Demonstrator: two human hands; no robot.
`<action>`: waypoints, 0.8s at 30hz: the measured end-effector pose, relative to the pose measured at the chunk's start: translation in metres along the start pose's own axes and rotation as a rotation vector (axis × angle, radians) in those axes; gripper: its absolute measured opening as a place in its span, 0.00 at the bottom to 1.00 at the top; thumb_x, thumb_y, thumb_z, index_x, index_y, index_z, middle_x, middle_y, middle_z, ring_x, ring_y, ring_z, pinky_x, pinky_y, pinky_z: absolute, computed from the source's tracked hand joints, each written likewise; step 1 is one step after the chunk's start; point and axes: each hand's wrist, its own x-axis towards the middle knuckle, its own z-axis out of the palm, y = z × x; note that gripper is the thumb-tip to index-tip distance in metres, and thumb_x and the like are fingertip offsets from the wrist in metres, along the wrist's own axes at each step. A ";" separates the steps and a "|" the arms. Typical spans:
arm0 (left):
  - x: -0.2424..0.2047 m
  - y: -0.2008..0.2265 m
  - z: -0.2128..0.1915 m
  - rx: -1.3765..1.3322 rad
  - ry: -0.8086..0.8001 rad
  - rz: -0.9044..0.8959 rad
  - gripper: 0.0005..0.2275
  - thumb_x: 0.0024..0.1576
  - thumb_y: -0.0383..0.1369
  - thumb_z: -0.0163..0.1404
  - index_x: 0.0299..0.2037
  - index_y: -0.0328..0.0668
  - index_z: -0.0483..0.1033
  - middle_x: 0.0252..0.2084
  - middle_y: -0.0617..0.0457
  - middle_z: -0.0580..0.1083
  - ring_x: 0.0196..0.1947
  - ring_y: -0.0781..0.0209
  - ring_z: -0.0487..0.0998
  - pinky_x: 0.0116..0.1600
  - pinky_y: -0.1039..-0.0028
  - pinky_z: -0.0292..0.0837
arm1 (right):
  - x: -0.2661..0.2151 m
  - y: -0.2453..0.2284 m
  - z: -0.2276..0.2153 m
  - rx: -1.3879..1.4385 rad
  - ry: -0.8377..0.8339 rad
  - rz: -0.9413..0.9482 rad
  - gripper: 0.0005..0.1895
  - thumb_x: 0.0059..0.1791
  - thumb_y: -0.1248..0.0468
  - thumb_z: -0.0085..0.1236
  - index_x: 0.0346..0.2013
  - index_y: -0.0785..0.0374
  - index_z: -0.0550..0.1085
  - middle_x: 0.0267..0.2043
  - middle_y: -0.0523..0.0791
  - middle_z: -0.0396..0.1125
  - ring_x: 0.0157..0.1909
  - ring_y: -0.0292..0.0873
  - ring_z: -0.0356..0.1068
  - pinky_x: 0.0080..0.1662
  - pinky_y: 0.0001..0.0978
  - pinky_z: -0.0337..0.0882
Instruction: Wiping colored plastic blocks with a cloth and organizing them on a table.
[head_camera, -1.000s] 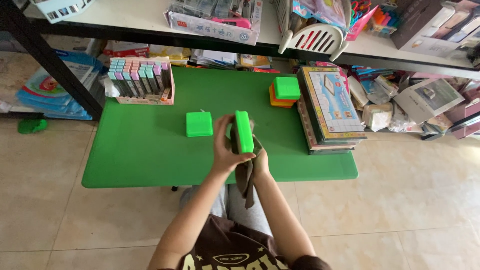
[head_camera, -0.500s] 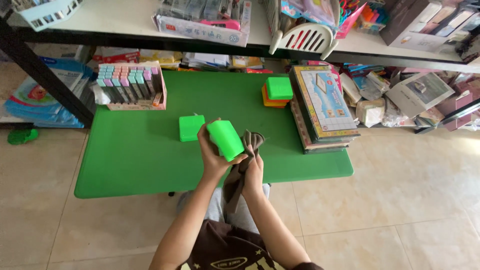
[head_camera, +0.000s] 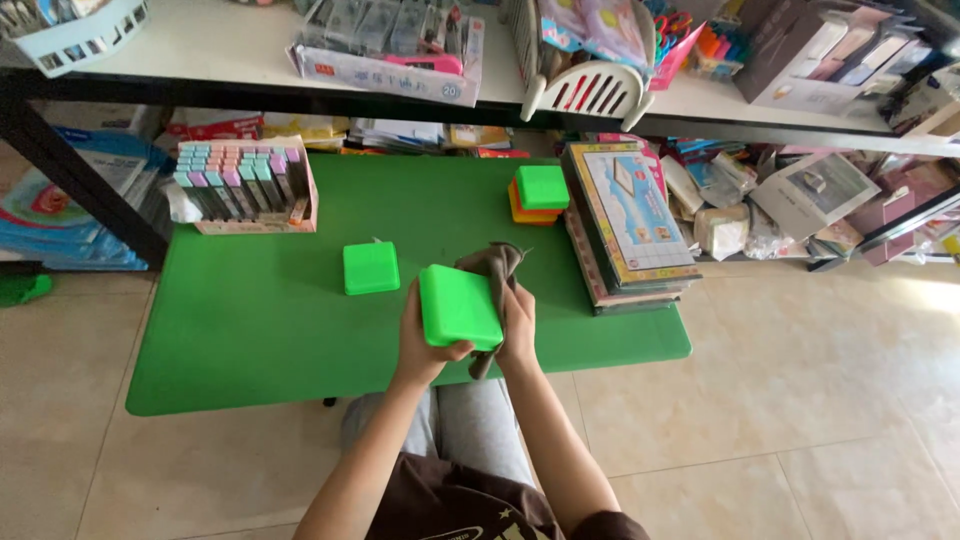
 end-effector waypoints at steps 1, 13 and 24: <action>-0.006 -0.006 -0.001 0.002 0.003 -0.002 0.49 0.39 0.60 0.69 0.64 0.37 0.60 0.56 0.48 0.70 0.56 0.56 0.75 0.60 0.63 0.76 | -0.005 -0.004 0.004 0.001 -0.002 0.004 0.15 0.58 0.59 0.46 0.44 0.69 0.73 0.34 0.42 0.70 0.33 0.34 0.68 0.35 0.25 0.68; 0.005 -0.019 -0.001 -0.217 -0.129 -0.127 0.51 0.41 0.63 0.65 0.69 0.39 0.58 0.59 0.51 0.68 0.61 0.59 0.71 0.63 0.66 0.71 | 0.006 0.020 0.000 0.044 -0.048 -0.199 0.10 0.58 0.61 0.51 0.43 0.66 0.74 0.35 0.40 0.70 0.34 0.32 0.69 0.36 0.24 0.70; -0.007 -0.017 -0.009 -0.035 -0.110 -0.066 0.51 0.42 0.61 0.66 0.69 0.34 0.58 0.62 0.43 0.68 0.64 0.48 0.70 0.67 0.56 0.68 | 0.031 0.029 -0.038 -0.276 0.272 -0.297 0.22 0.62 0.51 0.48 0.43 0.69 0.74 0.29 0.43 0.65 0.25 0.35 0.62 0.30 0.25 0.61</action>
